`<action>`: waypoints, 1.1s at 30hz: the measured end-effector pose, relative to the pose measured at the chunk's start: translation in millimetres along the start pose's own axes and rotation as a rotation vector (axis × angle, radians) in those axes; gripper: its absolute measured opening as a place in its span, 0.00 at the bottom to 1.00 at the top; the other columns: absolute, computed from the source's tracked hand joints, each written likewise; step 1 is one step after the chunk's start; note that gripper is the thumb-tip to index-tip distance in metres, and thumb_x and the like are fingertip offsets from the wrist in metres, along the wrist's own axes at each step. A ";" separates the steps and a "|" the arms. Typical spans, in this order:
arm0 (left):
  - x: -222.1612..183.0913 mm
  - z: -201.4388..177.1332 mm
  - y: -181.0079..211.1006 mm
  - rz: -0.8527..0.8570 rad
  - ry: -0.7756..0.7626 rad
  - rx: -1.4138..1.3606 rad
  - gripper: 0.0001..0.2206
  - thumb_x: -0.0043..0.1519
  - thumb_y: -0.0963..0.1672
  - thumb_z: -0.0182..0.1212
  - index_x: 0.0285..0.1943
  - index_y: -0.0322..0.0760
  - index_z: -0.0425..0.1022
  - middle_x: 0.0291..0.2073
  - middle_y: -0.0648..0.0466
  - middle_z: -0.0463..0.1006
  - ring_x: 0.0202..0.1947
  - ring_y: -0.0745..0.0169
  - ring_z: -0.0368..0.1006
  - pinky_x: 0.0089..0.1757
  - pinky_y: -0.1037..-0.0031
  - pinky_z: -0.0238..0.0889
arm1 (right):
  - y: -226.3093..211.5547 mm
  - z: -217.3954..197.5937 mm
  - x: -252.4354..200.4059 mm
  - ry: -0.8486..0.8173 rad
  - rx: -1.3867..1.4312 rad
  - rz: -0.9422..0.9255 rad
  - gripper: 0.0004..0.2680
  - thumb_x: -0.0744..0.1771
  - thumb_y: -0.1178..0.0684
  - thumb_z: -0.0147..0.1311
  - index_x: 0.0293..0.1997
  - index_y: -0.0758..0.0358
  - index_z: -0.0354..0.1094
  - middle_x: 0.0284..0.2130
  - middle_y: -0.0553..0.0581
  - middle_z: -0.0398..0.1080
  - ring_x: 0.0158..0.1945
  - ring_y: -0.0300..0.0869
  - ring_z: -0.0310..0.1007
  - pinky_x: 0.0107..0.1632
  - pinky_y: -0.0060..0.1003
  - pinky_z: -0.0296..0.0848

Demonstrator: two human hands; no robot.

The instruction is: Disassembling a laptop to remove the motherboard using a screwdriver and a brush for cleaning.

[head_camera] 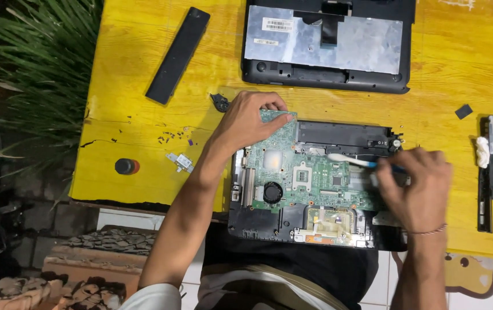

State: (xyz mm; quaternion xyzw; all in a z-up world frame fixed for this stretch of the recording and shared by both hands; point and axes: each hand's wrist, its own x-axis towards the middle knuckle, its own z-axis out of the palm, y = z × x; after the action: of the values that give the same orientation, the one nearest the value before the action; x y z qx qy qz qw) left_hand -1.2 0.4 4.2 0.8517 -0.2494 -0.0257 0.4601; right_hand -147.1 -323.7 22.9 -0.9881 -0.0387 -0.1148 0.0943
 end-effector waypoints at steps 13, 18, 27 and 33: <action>-0.1 1.3 -0.8 0.005 -0.001 -0.009 0.11 0.60 0.50 0.67 0.41 0.41 0.83 0.35 0.56 0.86 0.38 0.64 0.82 0.45 0.70 0.73 | -41.9 4.2 17.0 0.072 0.054 -0.148 0.10 0.71 0.44 0.57 0.36 0.57 0.75 0.35 0.56 0.73 0.40 0.48 0.59 0.43 0.44 0.54; -0.7 2.5 -4.2 -0.001 0.010 -0.007 0.11 0.60 0.50 0.67 0.41 0.42 0.83 0.35 0.56 0.86 0.38 0.64 0.82 0.44 0.69 0.73 | -33.0 2.5 11.8 0.051 0.085 -0.154 0.10 0.71 0.46 0.57 0.36 0.60 0.74 0.33 0.58 0.71 0.40 0.50 0.57 0.43 0.46 0.53; 2.0 0.4 2.3 -0.007 -0.031 -0.023 0.11 0.61 0.50 0.66 0.42 0.40 0.83 0.37 0.55 0.86 0.40 0.63 0.82 0.47 0.70 0.73 | -41.5 -15.9 -24.2 0.055 0.081 -0.051 0.08 0.71 0.50 0.62 0.38 0.62 0.72 0.38 0.60 0.72 0.41 0.52 0.66 0.46 0.48 0.56; 0.7 0.4 1.5 0.020 -0.013 -0.013 0.10 0.61 0.49 0.67 0.40 0.41 0.83 0.35 0.56 0.86 0.40 0.64 0.82 0.46 0.69 0.72 | -15.7 -31.5 -50.5 0.002 0.129 0.028 0.06 0.69 0.50 0.65 0.44 0.59 0.77 0.38 0.54 0.77 0.41 0.44 0.67 0.50 0.40 0.56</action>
State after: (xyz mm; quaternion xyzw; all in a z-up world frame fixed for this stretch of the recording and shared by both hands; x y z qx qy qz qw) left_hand -1.4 -1.0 5.3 0.8460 -0.2608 -0.0280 0.4642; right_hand -204.6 -317.3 44.0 -0.9804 -0.0320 -0.1115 0.1595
